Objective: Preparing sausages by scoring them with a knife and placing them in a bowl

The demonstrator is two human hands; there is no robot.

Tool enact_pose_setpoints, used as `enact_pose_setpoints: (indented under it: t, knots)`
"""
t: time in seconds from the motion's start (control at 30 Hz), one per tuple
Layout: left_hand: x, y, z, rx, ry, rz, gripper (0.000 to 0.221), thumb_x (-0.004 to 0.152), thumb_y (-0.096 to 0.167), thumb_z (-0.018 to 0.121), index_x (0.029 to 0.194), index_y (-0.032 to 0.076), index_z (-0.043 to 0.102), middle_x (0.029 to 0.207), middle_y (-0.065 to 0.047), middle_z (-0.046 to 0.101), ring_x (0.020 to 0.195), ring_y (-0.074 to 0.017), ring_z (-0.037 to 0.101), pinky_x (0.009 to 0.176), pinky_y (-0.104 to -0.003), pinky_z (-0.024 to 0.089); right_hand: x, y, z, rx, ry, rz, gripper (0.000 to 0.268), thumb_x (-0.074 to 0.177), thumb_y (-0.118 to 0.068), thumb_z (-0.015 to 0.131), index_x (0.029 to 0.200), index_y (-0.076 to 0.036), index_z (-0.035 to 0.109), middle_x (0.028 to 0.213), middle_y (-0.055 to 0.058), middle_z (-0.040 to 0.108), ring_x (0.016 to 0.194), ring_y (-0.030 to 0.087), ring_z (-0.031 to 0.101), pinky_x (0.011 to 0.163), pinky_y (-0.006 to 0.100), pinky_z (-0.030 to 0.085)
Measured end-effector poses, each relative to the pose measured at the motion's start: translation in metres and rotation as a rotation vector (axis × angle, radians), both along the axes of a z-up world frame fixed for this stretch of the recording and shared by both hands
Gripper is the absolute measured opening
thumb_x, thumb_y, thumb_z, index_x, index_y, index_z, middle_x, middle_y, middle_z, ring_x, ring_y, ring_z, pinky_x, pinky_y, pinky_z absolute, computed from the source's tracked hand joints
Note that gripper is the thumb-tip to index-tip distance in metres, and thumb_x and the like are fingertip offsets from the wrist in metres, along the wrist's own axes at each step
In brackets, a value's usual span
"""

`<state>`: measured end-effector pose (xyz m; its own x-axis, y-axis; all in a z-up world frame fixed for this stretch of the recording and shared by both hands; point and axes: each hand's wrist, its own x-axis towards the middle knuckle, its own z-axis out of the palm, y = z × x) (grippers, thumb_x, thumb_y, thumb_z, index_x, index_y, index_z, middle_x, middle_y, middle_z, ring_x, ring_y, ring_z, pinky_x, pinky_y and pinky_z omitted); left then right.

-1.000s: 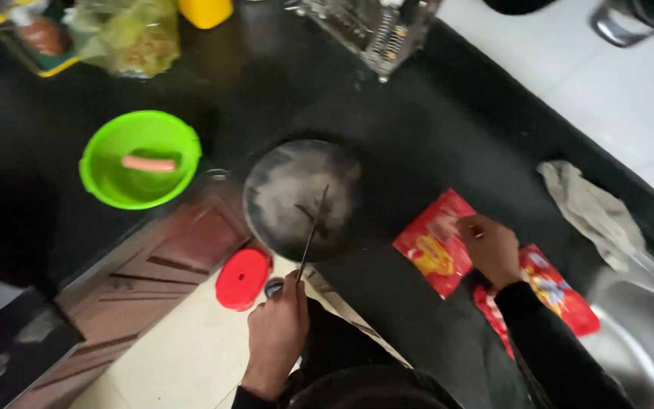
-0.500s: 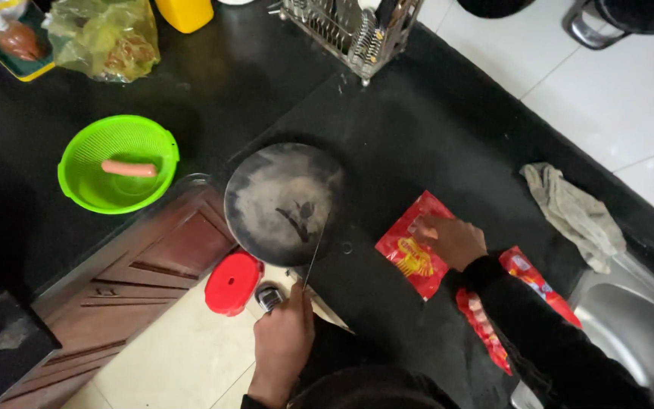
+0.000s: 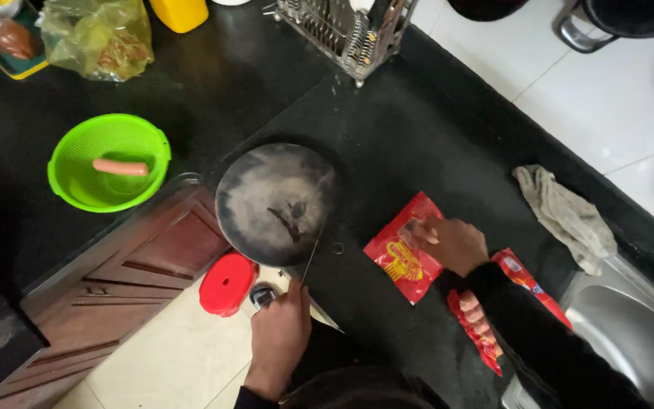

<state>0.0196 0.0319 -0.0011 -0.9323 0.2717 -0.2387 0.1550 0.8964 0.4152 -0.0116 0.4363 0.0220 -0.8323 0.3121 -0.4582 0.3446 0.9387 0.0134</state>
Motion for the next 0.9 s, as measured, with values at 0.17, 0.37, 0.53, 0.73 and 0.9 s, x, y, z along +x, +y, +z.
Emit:
enact_pose_setpoints:
  t: [0.17, 0.37, 0.53, 0.73, 0.9]
  knots:
    - [-0.004, -0.009, -0.011, 0.028, 0.05, 0.049, 0.031, 0.114, 0.041, 0.05, 0.14, 0.025, 0.057, 0.082, -0.015, 0.08, 0.071, -0.0499, 0.078, 0.059, -0.068, 0.059, 0.025, 0.001, 0.038, -0.22, 0.359, -0.002, 0.024, 0.098, -0.055, 0.071, 0.098, -0.034, 0.084, 0.103, 0.0, 0.084, 0.101, 0.024, 0.08, 0.084, 0.044, 0.054]
    - [-0.014, -0.036, -0.003, 0.043, -0.001, 0.176, 0.03, 0.116, 0.041, 0.046, 0.138, 0.024, 0.059, 0.101, -0.018, 0.074, 0.079, -0.0542, 0.077, 0.066, -0.072, 0.058, -0.054, -0.113, 0.029, -0.357, 0.624, 0.11, 0.039, 0.103, -0.049, 0.075, 0.133, -0.024, 0.074, 0.113, 0.006, 0.086, 0.1, 0.031, 0.085, 0.082, 0.047, 0.06]
    - [-0.021, -0.065, 0.016, -0.066, -0.201, 0.289, 0.025, 0.114, 0.038, 0.044, 0.135, 0.025, 0.049, 0.098, -0.017, 0.082, 0.093, -0.0549, 0.079, 0.08, -0.071, 0.059, -0.131, -0.214, -0.021, -0.365, 0.617, 0.349, 0.035, 0.104, -0.052, 0.073, 0.102, -0.018, 0.066, 0.098, 0.016, 0.082, 0.092, 0.05, 0.078, 0.076, 0.063, 0.054]
    - [-0.038, -0.064, 0.025, -0.043, -0.271, 0.384, 0.023, 0.111, 0.037, 0.047, 0.13, 0.026, 0.054, 0.098, -0.019, 0.082, 0.095, -0.0575, 0.077, 0.082, -0.07, 0.057, -0.141, -0.232, -0.058, -0.401, 0.586, 0.277, 0.038, 0.089, -0.056, 0.087, 0.099, -0.022, 0.073, 0.093, 0.01, 0.082, 0.094, 0.046, 0.077, 0.078, 0.064, 0.053]
    - [-0.038, -0.035, -0.011, -0.113, 0.058, 0.293, 0.025, 0.118, 0.035, 0.048, 0.134, 0.019, 0.057, 0.093, -0.014, 0.078, 0.071, -0.0478, 0.079, 0.056, -0.064, 0.061, -0.095, -0.23, -0.04, -0.597, 0.827, 0.377, 0.009, 0.101, -0.019, 0.075, 0.109, -0.023, 0.072, 0.095, 0.004, 0.07, 0.082, 0.031, 0.069, 0.08, 0.047, 0.054]
